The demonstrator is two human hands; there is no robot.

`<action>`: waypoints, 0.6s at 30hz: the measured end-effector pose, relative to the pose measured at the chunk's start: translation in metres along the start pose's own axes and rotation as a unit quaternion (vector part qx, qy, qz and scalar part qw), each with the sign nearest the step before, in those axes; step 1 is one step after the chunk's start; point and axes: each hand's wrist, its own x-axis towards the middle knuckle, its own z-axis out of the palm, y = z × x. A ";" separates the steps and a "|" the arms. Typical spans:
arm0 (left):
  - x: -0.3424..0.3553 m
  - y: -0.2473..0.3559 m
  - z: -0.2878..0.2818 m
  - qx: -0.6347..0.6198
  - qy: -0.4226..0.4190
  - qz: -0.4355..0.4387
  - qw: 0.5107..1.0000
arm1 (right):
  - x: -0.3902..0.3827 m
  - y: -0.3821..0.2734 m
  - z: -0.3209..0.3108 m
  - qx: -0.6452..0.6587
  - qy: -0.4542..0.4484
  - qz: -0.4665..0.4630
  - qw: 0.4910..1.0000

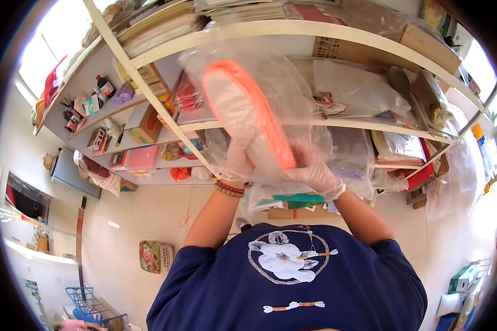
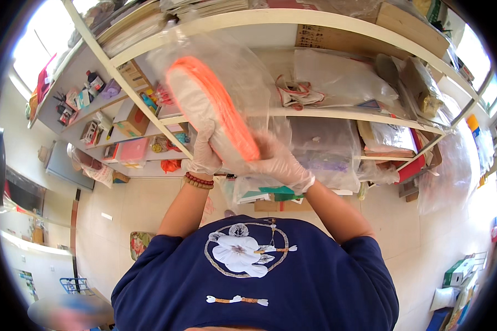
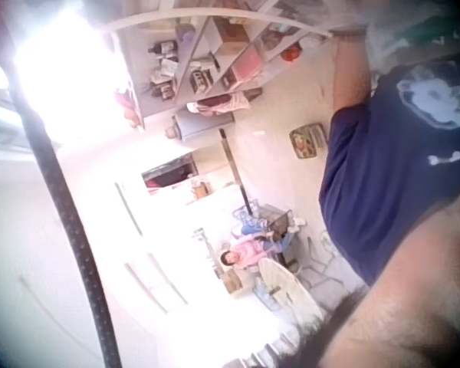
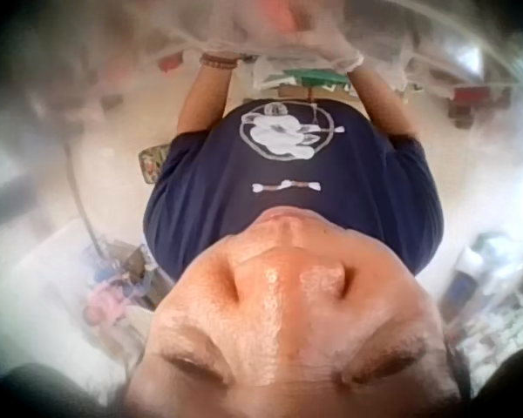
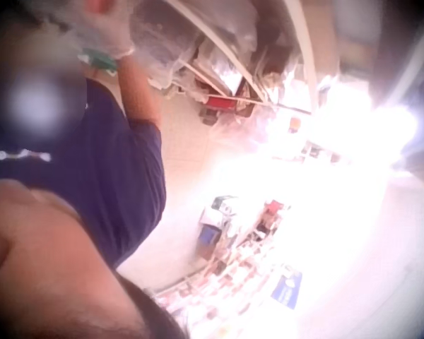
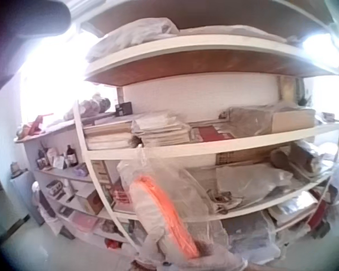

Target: The person reaches into a shelf and removes a red packaged item, then wipes it with a cloth. They place the item back and continue to wipe and rearrange other items on the shelf, including a white plastic bag and a cloth, while wearing gloves.

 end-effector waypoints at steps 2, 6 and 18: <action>-0.007 0.005 -0.004 -0.027 0.013 -0.018 0.999 | -0.011 -0.004 -0.021 0.065 -0.100 0.044 0.992; -0.020 0.010 -0.014 -0.047 -0.007 -0.064 0.997 | 0.011 -0.012 -0.052 0.332 -0.159 0.096 0.925; 0.014 -0.027 -0.015 -0.038 0.160 -0.053 0.985 | 0.026 -0.001 -0.001 0.120 0.068 0.106 0.985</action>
